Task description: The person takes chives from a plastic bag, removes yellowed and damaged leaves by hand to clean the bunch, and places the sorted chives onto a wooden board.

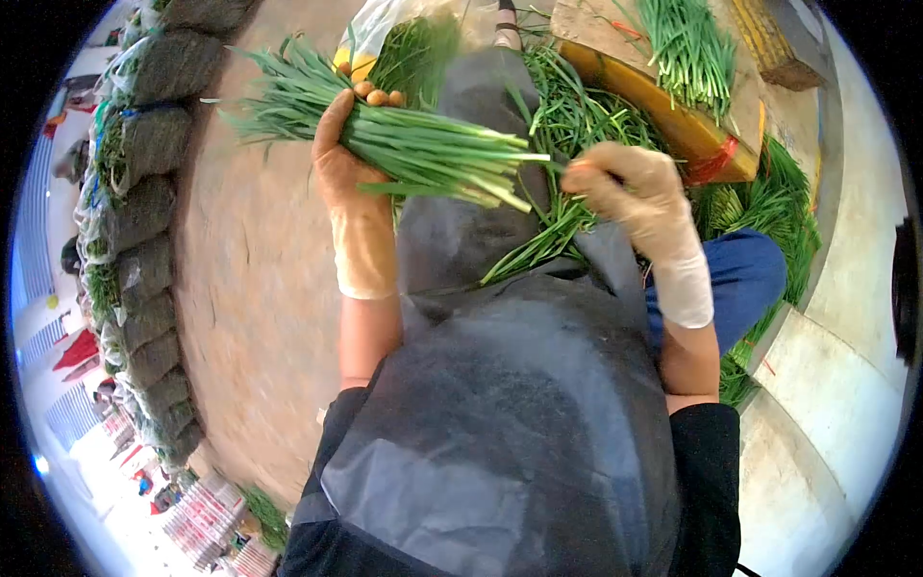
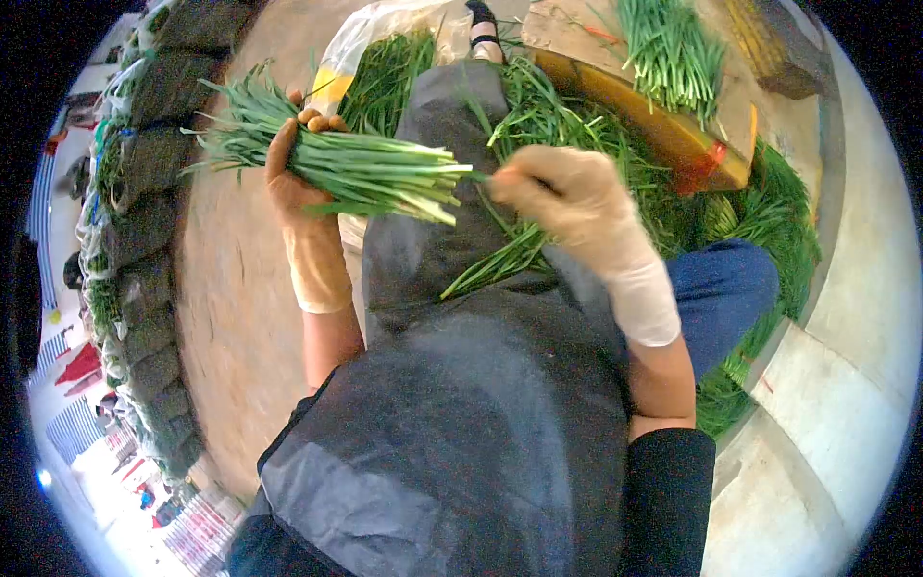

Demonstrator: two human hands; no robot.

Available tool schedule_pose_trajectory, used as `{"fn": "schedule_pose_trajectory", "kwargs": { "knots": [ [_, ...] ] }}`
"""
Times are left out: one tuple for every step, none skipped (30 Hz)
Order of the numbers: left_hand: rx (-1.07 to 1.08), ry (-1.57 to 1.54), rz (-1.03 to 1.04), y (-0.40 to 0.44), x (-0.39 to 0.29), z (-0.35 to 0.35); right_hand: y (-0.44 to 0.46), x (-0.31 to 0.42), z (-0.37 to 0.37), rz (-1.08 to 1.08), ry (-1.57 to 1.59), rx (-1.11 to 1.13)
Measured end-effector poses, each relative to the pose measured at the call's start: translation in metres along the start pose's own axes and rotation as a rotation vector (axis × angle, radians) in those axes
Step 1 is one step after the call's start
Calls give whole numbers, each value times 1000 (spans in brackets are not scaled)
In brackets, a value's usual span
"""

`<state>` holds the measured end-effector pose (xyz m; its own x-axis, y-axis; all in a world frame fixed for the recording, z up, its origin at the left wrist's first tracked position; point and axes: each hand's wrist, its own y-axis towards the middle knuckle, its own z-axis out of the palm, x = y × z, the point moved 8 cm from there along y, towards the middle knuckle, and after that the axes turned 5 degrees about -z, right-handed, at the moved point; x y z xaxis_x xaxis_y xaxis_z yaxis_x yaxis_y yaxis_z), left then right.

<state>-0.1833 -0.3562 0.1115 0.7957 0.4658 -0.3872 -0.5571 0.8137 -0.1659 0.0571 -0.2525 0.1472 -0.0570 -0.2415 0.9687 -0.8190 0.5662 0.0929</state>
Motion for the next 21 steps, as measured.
{"fn": "schedule_pose_trajectory", "kwargs": {
  "knots": [
    [8, 43, 50, 2, -9, -3, -5, -19, -12, 95, -9, -1],
    [-19, 43, 81, 2, -15, -4, -10, -45, -26, 186, -18, -2],
    [-38, 21, 103, 3, -21, -6, -13, -87, -40, 287, -41, -5],
    [-55, -1, 122, 3, -26, -8, -19, -129, -48, 387, -65, -11],
    [-53, 5, 148, 2, -32, -4, -19, -129, -57, 215, -693, -55],
    [-149, 16, 176, 1, -34, -5, -23, -115, -55, 26, -1316, -115],
    [-248, 25, 199, -1, -34, -8, -21, -85, -52, -204, -924, -369],
    [-255, 24, 199, -1, -31, -6, -10, -31, -41, -230, -844, -472],
    [-316, 68, 195, -1, -28, -7, -6, 29, -17, -453, -922, -506],
    [-365, 112, 189, 2, -22, -6, -2, 55, 6, -545, -884, -430],
    [-345, 130, 172, 3, -15, 0, 2, 70, 34, -629, -1026, -329],
    [-333, 126, 164, 5, -9, 4, 10, 84, 56, -707, -993, -290],
    [-318, 136, 138, 6, -2, 7, 17, 86, 71, -748, -978, -330],
    [-307, 146, 116, 6, 4, 11, 24, 77, 74, -749, -986, -331],
    [-353, 208, 134, 3, 7, 13, 29, 69, 77, -800, -971, -334],
    [-352, 202, 139, 5, 6, 10, 32, 70, 80, -855, -952, -333],
    [-349, 175, 143, 10, 5, 4, 29, 73, 71, -888, -795, -425],
    [-350, 150, 147, 13, 3, -1, 25, 74, 68, -892, -789, -415],
    [-361, 149, 151, 14, -2, -5, 23, 68, 55, -769, -548, -307],
    [-379, 114, 161, 16, -8, -9, 20, 57, 43, -639, -314, -204],
    [-392, 78, 170, 18, -14, -11, 12, 50, 36, -607, -362, -148]
  ]
}}
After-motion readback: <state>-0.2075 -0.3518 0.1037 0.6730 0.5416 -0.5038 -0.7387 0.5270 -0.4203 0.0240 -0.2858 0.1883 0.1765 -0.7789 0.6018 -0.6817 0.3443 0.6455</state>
